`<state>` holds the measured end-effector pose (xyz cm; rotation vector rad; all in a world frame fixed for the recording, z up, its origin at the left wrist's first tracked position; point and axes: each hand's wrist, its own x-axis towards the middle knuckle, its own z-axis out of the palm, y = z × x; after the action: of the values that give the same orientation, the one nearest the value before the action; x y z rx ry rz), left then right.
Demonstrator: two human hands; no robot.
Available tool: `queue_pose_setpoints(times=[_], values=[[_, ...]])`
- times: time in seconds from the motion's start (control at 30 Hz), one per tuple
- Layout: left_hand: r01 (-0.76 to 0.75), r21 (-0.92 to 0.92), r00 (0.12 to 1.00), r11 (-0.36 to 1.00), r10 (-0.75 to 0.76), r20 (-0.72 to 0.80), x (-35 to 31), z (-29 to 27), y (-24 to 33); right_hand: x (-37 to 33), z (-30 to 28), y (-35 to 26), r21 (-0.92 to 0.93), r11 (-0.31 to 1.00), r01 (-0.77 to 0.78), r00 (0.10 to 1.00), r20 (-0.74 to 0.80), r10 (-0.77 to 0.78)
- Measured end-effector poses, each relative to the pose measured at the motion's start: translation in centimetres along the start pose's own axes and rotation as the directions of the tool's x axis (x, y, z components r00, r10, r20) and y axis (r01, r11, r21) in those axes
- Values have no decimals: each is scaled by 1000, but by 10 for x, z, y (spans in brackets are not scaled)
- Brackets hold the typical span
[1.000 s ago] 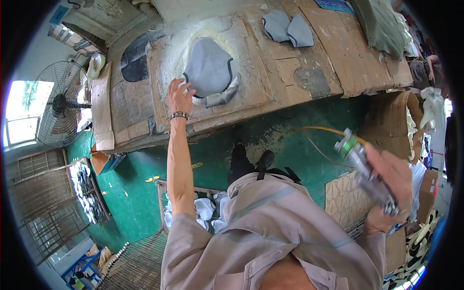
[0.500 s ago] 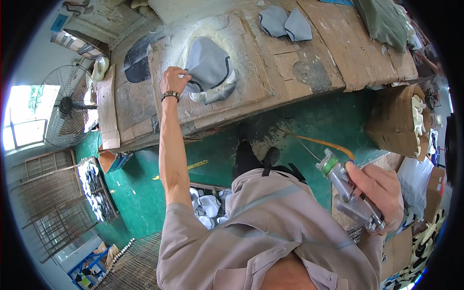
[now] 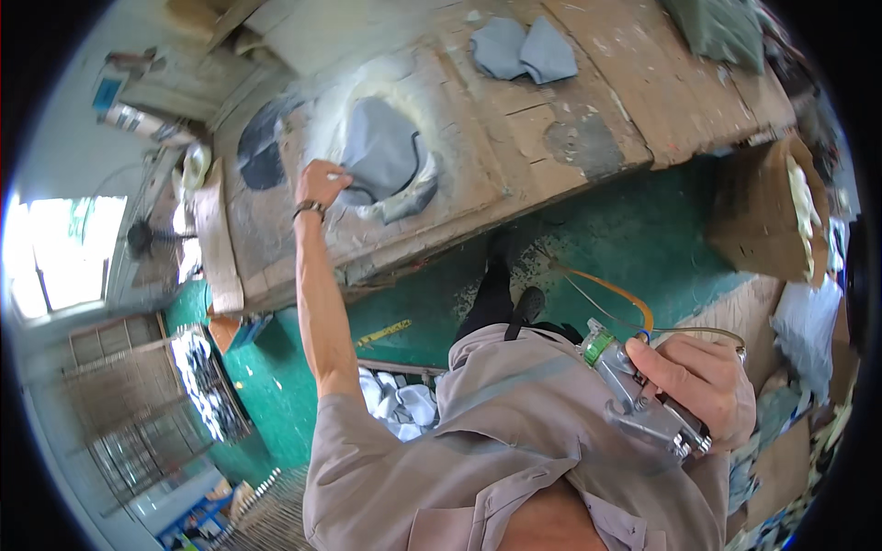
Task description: Apply adhesive or a coating to shoe components using a spray gun and organize them into a drying rack.
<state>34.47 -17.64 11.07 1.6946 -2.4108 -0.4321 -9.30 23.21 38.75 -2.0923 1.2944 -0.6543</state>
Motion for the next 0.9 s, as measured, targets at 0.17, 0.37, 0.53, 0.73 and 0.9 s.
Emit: queue_pose_setpoints(times=[0.17,0.37,0.53,0.73,0.9], values=[[-142,142,990,980,144,-4,46,-54,63,8,-16,16,100,985,-140,987,-66,147],[-152,277,953,949,215,-214,144,-117,173,16,-15,31,147,914,-379,897,-185,401],[-236,296,914,926,315,-257,202,-122,261,11,0,43,133,812,-569,769,-265,582],[-423,276,586,863,493,-643,255,-39,356,-7,22,48,257,645,-720,555,-345,757],[-436,244,543,866,469,-696,284,125,429,-16,38,46,361,548,-755,415,-384,825]])
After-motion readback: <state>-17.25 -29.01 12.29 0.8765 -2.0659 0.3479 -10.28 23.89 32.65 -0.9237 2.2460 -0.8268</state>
